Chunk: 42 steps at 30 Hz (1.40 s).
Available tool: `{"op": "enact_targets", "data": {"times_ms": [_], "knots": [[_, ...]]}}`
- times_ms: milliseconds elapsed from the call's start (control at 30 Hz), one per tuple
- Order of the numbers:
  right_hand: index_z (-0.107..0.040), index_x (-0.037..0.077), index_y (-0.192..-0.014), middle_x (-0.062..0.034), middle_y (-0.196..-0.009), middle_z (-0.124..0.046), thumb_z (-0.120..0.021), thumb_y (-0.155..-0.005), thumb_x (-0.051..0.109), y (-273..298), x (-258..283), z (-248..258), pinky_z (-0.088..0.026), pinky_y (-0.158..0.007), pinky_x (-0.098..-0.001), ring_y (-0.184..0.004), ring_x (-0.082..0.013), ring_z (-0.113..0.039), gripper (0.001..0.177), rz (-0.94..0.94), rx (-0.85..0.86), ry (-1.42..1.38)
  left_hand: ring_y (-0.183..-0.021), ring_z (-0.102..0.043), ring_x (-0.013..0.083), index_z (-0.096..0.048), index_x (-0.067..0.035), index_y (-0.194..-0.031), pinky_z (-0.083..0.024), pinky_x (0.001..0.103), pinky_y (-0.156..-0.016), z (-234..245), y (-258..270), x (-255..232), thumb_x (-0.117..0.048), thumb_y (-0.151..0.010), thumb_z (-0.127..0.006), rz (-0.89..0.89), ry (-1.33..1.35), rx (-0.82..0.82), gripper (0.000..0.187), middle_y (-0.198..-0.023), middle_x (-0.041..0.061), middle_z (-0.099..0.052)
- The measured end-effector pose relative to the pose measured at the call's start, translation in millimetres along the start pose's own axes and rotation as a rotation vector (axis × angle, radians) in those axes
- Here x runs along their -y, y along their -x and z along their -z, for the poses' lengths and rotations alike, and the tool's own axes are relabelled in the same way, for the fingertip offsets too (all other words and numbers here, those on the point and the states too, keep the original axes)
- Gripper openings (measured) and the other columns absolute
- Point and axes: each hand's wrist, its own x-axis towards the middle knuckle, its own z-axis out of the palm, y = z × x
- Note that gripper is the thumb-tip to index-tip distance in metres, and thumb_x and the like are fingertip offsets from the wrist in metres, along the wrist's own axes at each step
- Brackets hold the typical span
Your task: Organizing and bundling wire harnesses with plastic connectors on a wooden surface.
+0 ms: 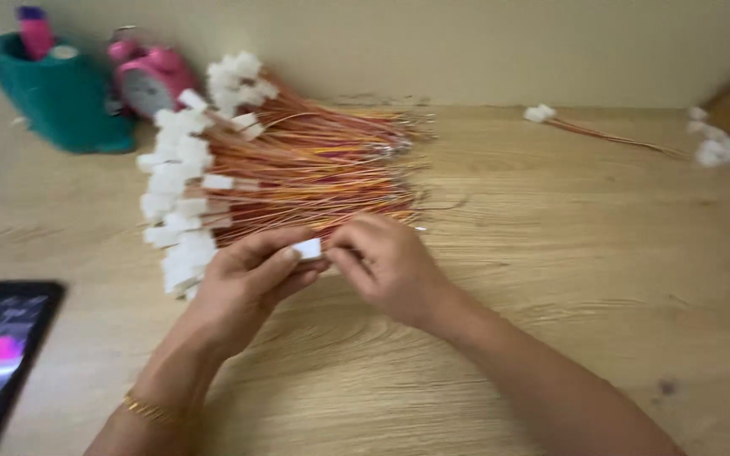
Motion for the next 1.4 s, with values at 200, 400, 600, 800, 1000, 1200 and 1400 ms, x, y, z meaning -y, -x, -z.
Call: {"op": "enact_targets", "data": {"times_ms": [200,400,600,800,1000,1200,1400], "knots": [[-0.060,0.005,-0.089,-0.0049,-0.079,-0.058,-0.057,-0.092,0.011,7.7,-5.7,-6.5,-0.042,-0.054,-0.0313,-0.064,-0.0172,-0.053,0.007,-0.065,0.036,0.065,-0.099,-0.067,0.0415,-0.060,0.010,-0.119,-0.054,0.040,-0.091,1.4,-0.1,-8.1,0.008,-0.090,-0.049,0.103,-0.054,-0.017,0.031,-0.107,0.033,-0.067],[-0.057,0.008,-0.087,-0.0038,-0.080,-0.058,-0.057,-0.090,0.009,10.9,-11.3,-10.1,-0.042,-0.056,-0.0328,-0.066,-0.0187,-0.053,0.004,-0.012,-0.009,0.087,-0.098,-0.065,0.0426,-0.058,0.009,-0.122,-0.052,0.040,-0.090,2.5,1.3,-6.5,0.008,-0.090,-0.048,0.115,-0.056,-0.042,0.034,-0.109,0.035,-0.066],[-0.055,0.007,-0.088,-0.0058,-0.081,-0.056,-0.056,-0.092,0.013,12.3,-14.5,-12.6,-0.044,-0.064,-0.0371,-0.072,-0.0232,-0.055,0.008,0.028,-0.024,0.096,-0.096,-0.066,0.0388,-0.058,0.009,-0.122,-0.053,0.038,-0.087,15.6,-4.8,7.8,0.007,-0.089,-0.049,0.062,-0.027,0.024,0.034,-0.112,0.031,-0.066],[-0.059,0.006,-0.090,-0.0047,-0.083,-0.060,-0.055,-0.094,0.016,11.9,-9.9,-9.9,-0.043,-0.061,-0.0344,-0.072,-0.0200,-0.055,0.011,-0.045,0.023,0.092,-0.097,-0.066,0.0416,-0.058,0.008,-0.121,-0.053,0.039,-0.088,11.8,-2.4,1.0,0.009,-0.090,-0.048,0.093,-0.067,-0.014,0.033,-0.108,0.033,-0.066],[-0.062,0.009,-0.095,-0.0074,-0.089,-0.063,-0.056,-0.093,0.022,11.2,-44.0,-7.6,-0.046,-0.068,-0.0394,-0.078,-0.0264,-0.061,0.014,0.000,0.002,0.132,-0.100,-0.065,0.0393,-0.059,0.006,-0.119,-0.053,0.040,-0.090,14.4,-8.2,-3.2,0.007,-0.091,-0.048,0.080,-0.046,-0.108,0.030,-0.112,0.030,-0.065],[-0.069,0.007,-0.093,-0.0155,-0.076,-0.070,-0.061,-0.091,0.014,-3.5,-14.2,54.1,-0.054,-0.068,-0.0383,-0.076,-0.0325,-0.070,0.012,-0.282,-0.044,-0.002,-0.089,-0.070,0.0356,-0.063,0.007,-0.115,-0.060,0.040,-0.082,2.8,-11.0,5.3,0.003,-0.089,-0.057,-0.026,0.034,-0.128,0.027,-0.103,0.023,-0.066],[-0.072,0.006,-0.087,-0.0058,-0.062,-0.061,-0.062,-0.091,0.014,0.4,-8.7,41.1,-0.050,-0.061,-0.0307,-0.065,-0.0134,-0.055,0.014,-0.388,-0.022,-0.130,-0.088,-0.071,0.0338,-0.066,0.008,-0.113,-0.062,0.042,-0.084,-15.7,3.4,-6.2,0.002,-0.086,-0.062,-0.036,-0.004,-0.079,0.028,-0.103,0.023,-0.066]]}}
